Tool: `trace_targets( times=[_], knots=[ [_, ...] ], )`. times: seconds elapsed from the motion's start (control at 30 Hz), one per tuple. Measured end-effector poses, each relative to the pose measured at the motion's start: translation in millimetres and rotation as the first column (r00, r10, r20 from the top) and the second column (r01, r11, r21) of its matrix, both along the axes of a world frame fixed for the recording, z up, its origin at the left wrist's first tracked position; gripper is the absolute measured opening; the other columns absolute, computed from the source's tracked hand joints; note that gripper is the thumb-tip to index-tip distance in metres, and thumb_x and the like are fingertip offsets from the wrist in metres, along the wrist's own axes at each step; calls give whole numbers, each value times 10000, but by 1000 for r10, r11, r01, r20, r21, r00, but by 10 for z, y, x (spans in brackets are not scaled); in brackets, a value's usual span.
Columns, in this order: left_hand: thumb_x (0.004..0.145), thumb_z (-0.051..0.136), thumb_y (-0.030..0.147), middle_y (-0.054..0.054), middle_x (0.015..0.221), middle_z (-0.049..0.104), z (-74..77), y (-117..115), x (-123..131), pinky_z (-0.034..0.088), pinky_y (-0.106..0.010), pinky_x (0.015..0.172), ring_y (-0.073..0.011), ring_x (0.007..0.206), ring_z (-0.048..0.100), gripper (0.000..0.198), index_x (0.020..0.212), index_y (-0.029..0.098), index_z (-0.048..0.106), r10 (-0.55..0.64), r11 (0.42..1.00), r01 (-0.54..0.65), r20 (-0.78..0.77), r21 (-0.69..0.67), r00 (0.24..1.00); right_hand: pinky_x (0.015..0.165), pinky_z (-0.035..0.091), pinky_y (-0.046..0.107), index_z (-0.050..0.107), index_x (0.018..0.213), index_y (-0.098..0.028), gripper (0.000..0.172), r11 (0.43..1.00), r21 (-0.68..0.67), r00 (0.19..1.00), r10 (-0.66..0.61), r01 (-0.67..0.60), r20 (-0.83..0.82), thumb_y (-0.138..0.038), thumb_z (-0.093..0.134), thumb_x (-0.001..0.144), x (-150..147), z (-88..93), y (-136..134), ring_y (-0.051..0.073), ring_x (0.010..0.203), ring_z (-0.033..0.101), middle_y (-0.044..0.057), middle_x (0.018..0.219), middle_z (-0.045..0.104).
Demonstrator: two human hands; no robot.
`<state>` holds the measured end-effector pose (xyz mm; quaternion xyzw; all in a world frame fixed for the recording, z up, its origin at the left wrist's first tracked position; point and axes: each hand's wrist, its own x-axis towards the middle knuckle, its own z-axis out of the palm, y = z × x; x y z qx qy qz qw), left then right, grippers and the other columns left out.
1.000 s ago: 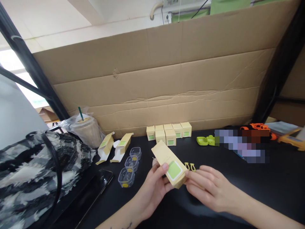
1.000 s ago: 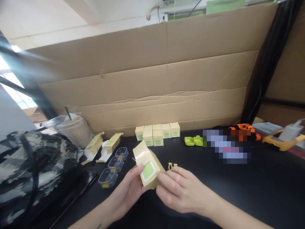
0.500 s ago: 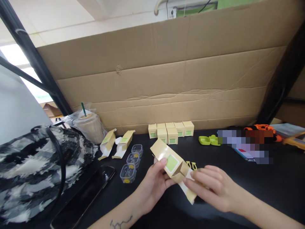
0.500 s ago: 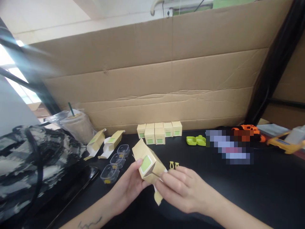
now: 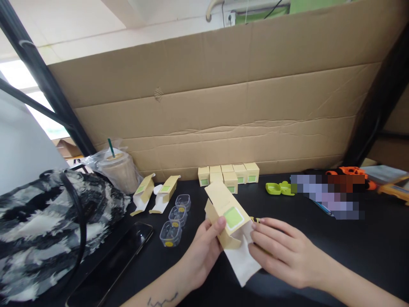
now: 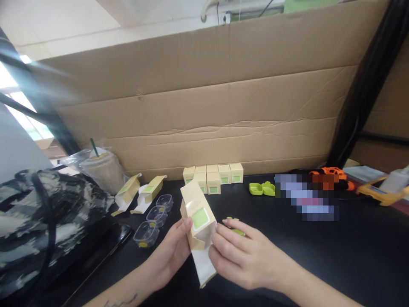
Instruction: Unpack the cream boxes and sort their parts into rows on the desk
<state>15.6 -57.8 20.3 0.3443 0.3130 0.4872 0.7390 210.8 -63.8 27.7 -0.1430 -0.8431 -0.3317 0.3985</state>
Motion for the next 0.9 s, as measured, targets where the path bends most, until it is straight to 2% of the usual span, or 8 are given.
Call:
trace_targets(
  times=[0.3, 0.43, 0.6, 0.7, 0.73, 0.8, 0.87, 0.9],
  knots=[
    [697, 772, 228, -124, 1082, 691, 53, -1, 22, 524, -319, 765, -264, 956, 663, 401, 1040, 152, 578, 33, 992, -12, -162, 128, 986, 719, 473, 312, 689, 948, -134, 375, 995, -82, 986, 60, -47, 154, -88, 318, 979, -42, 18, -48, 124, 682, 636, 2, 715, 707],
    [668, 795, 245, -129, 1098, 680, 58, -20, 47, 514, -317, 783, -273, 992, 648, 435, 1039, 151, 588, 12, 989, 17, -194, 149, 981, 696, 462, 295, 686, 983, -129, 375, 996, -79, 988, 52, -41, 147, -88, 313, 988, -27, 43, -44, 121, 723, 644, 10, 756, 721],
    [784, 674, 410, -132, 1024, 670, 54, -22, 58, 498, -338, 776, -249, 893, 660, 445, 1121, 142, 565, -66, 989, 93, -225, 112, 972, 710, 443, 312, 677, 1015, -115, 402, 996, -85, 993, 6, 5, 120, -84, 277, 991, 43, 33, -16, 164, 863, 657, 62, 884, 741],
    [771, 619, 550, -105, 973, 653, 86, 3, -30, 487, -338, 743, -228, 810, 637, 567, 1180, 166, 535, 86, 982, -33, -282, 186, 956, 693, 419, 313, 669, 1036, -113, 363, 998, -41, 996, -53, 56, 75, -75, 312, 983, 112, 40, 10, 157, 856, 662, 54, 882, 746],
    [746, 635, 563, -93, 984, 646, 116, 0, -76, 481, -334, 759, -222, 809, 621, 597, 1198, 186, 535, 175, 956, -92, -289, 278, 941, 685, 411, 310, 669, 1039, -120, 340, 996, -19, 995, -83, 84, 58, -72, 338, 977, 131, 53, 17, 151, 847, 664, 44, 872, 748],
    [622, 753, 529, -86, 1081, 631, 210, -40, -168, 444, -346, 876, -252, 920, 587, 699, 1220, 223, 559, 327, 831, -123, -297, 543, 897, 670, 397, 304, 672, 1034, -137, 329, 989, 15, 989, -149, 148, 26, -70, 356, 973, 156, 89, 25, 135, 819, 668, 25, 845, 752],
    [455, 874, 397, -98, 1200, 608, 326, -118, -223, 321, -375, 1044, -328, 1118, 509, 802, 1196, 226, 617, 392, 634, 47, -374, 772, 841, 664, 386, 299, 677, 1007, -144, 355, 982, 27, 983, -185, 185, 6, -90, 327, 990, 160, 123, 27, 125, 797, 670, 17, 818, 755],
    [455, 885, 324, -104, 1229, 605, 380, -160, -228, 251, -385, 1093, -350, 1185, 470, 773, 1180, 223, 637, 395, 561, 174, -446, 809, 803, 664, 384, 299, 680, 987, -146, 377, 982, 30, 982, -188, 188, -1, -105, 305, 1000, 156, 133, 27, 125, 791, 672, 17, 812, 757]
  ],
)
